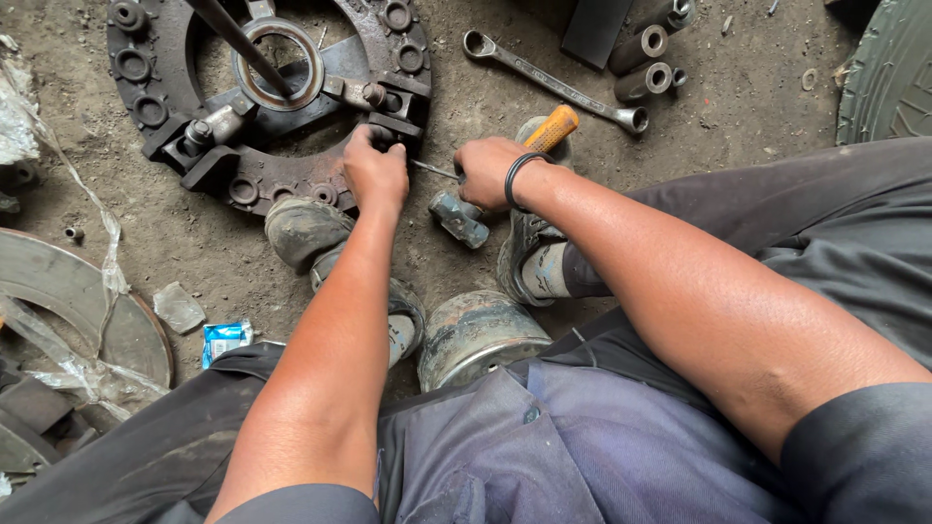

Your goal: The person is sitting on the ground and working on a large circular metal component. They use a screwdriver to pry and adjust parts of the mechanism, then switch to a hammer to strike and loosen components.

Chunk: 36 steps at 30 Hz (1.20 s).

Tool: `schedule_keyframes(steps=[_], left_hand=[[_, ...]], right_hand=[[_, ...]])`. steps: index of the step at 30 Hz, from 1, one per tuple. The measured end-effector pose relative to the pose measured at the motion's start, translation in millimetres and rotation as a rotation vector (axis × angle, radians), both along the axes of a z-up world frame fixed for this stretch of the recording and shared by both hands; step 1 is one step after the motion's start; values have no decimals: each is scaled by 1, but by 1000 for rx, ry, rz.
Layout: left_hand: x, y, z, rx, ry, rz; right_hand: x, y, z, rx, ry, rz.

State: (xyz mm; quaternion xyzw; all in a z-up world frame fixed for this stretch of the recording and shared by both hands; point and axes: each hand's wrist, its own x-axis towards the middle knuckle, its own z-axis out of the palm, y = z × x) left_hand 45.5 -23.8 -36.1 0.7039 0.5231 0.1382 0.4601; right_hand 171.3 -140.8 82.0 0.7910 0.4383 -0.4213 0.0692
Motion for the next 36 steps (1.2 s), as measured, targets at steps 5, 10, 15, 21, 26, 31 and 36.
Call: schedule_keyframes(steps=[5,10,15,21,26,31,36], left_hand=[[-5,-6,15,98,-47,-49],[-11,-1,12,359,33,-212],[-14,9,11,445,125,-317],[-17,11,12,596,68,-366],[-15,16,8,594,72,-412],[-12,20,12,618,43,-441],[-9,17,16,530,98,-396]], right_hand=[[-2,0,-1,-6,-2,19],[0,3,-1,-46,11,13],[2,9,-5,-70,38,21],[1,9,-8,-65,54,26],[4,5,-14,-58,65,38],[5,-7,-16,-12,56,29],[4,-15,-20,12,31,5]])
